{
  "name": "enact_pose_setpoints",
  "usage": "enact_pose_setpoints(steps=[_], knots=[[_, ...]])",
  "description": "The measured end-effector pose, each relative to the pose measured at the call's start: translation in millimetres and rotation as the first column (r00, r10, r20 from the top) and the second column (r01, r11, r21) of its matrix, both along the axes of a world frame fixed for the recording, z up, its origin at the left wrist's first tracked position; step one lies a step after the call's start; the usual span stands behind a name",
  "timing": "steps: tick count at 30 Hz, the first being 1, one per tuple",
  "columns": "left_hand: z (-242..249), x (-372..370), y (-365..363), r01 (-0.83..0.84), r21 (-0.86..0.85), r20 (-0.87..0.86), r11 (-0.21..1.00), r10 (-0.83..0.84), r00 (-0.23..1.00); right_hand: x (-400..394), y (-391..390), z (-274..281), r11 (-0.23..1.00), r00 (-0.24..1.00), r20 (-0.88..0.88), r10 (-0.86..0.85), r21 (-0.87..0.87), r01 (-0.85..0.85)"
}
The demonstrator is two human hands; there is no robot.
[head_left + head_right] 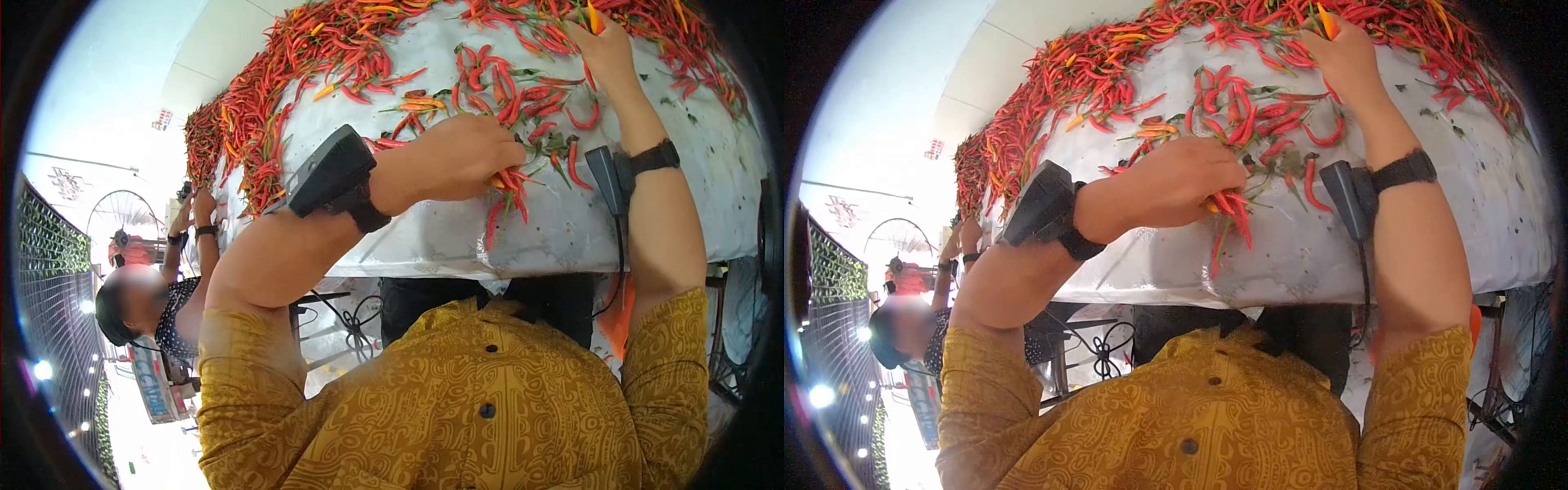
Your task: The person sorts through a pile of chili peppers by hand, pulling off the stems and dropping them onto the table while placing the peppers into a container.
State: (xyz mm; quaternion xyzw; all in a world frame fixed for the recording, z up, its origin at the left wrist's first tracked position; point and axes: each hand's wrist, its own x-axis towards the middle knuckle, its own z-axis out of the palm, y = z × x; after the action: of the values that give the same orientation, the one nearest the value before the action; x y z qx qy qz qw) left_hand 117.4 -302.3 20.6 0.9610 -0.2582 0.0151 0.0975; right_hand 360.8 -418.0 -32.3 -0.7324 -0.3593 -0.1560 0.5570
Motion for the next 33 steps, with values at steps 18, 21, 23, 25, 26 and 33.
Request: enact_pose_setpoints(steps=[18,21,23,25,26,33], knots=[[45.0,-36.0,31.9,-0.691,-0.698,-0.669,0.188,0.172,0.723,-4.2,-4.3,2.7,0.998,0.991,-0.126,0.049,0.037,-0.045],[41.9,-38.9,34.7,-0.701,-0.705,-0.691,0.105,0.117,0.713,-0.7,-2.8,-0.5,0.996,0.989,-0.123,0.078,0.051,-0.072],[39.1,-39.9,35.8,-0.699,-0.714,-0.695,0.038,0.08,0.714,0.1,-3.9,-0.1,0.997,0.992,-0.109,0.071,0.029,-0.068],[38.2,-39.5,38.0,-0.723,-0.688,-0.726,-0.06,0.066,0.685,-1.7,-4.5,1.7,0.998,0.994,-0.095,0.06,0.007,-0.06],[36.9,-38.8,39.9,-0.724,-0.687,-0.727,-0.057,0.064,0.684,-4.6,-4.0,3.4,0.998,0.993,-0.101,0.058,0.026,-0.055],[33.3,-32.9,41.4,-0.711,-0.68,-0.73,-0.182,0.077,0.679,-3.5,-3.3,1.6,0.997,0.991,-0.12,0.06,0.052,-0.054]])
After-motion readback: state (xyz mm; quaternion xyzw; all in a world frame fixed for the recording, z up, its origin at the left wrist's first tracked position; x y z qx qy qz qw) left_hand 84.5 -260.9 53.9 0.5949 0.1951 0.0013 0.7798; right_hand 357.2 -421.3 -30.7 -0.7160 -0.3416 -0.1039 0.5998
